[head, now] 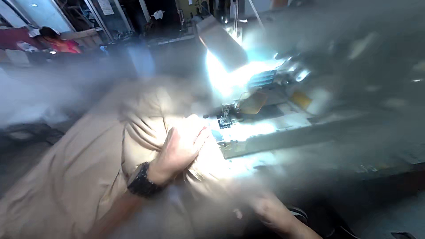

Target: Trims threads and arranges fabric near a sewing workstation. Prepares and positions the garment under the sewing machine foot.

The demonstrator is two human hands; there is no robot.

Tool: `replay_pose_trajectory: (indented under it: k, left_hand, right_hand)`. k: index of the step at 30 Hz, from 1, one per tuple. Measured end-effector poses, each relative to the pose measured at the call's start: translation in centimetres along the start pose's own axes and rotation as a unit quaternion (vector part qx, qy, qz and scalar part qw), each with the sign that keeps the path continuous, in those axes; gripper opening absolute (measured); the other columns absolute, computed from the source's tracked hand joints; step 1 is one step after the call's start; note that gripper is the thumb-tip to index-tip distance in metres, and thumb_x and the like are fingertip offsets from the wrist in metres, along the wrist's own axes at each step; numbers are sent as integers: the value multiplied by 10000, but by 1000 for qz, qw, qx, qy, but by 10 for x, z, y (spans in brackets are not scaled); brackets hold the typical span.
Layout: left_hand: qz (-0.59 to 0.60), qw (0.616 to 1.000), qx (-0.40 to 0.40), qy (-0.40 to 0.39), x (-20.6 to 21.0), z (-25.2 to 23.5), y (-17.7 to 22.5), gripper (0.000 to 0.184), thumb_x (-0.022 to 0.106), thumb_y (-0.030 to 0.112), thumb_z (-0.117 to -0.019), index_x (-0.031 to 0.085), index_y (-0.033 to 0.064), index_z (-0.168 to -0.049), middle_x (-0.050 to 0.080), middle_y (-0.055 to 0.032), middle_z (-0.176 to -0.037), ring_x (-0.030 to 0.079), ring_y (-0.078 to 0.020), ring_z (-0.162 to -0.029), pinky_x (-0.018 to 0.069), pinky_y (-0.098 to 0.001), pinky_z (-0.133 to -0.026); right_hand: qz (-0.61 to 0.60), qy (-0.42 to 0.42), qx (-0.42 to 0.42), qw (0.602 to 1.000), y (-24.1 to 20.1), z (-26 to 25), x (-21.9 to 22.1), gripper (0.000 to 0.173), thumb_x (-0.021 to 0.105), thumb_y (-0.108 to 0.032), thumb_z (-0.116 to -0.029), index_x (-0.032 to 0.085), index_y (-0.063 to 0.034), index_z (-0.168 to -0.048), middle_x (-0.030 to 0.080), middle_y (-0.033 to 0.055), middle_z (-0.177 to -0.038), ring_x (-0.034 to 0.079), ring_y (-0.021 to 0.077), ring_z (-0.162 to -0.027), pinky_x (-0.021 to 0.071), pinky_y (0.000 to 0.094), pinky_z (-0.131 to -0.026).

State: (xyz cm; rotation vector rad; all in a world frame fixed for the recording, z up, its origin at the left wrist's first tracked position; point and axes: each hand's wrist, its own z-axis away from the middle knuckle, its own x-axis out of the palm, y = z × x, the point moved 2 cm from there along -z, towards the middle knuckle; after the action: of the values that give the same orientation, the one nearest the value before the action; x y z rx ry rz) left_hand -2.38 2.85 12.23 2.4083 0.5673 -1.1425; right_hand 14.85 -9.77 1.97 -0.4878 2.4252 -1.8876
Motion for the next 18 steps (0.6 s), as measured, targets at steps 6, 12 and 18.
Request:
replay_pose_trajectory:
  k: [6, 12, 18]
  left_hand:
    - [1, 997, 8, -72, 46, -53, -43, 208, 583, 182, -982, 711, 26, -933, 685, -112, -865, 685, -240, -814, 561, -446, -717]
    - [33, 976, -129, -170, 63, -76, -53, 229, 742, 81, -895, 713, -52, -1079, 710, -200, -1037, 684, -259, -971, 523, -414, -909]
    - [65, 995, -28, -68, 58, -80, -36, 235, 721, 146, -893, 715, 26, -1095, 713, -104, -1018, 678, -137, -946, 537, -329, -859]
  right_hand:
    - [-21, 79, 1, 997, 12, -37, -29, 308, 494, -73, -1016, 712, -102, -801, 703, -105, -685, 636, -51, -582, 549, 142, -559]
    - [3, 144, -7, 990, 4, -60, -39, 306, 492, -33, -992, 701, -89, -775, 677, -101, -643, 615, -43, -538, 535, 143, -521]
    - [31, 128, -36, 991, 10, -49, -33, 293, 511, -53, -989, 697, -46, -762, 674, -81, -637, 612, -50, -540, 532, 135, -526]
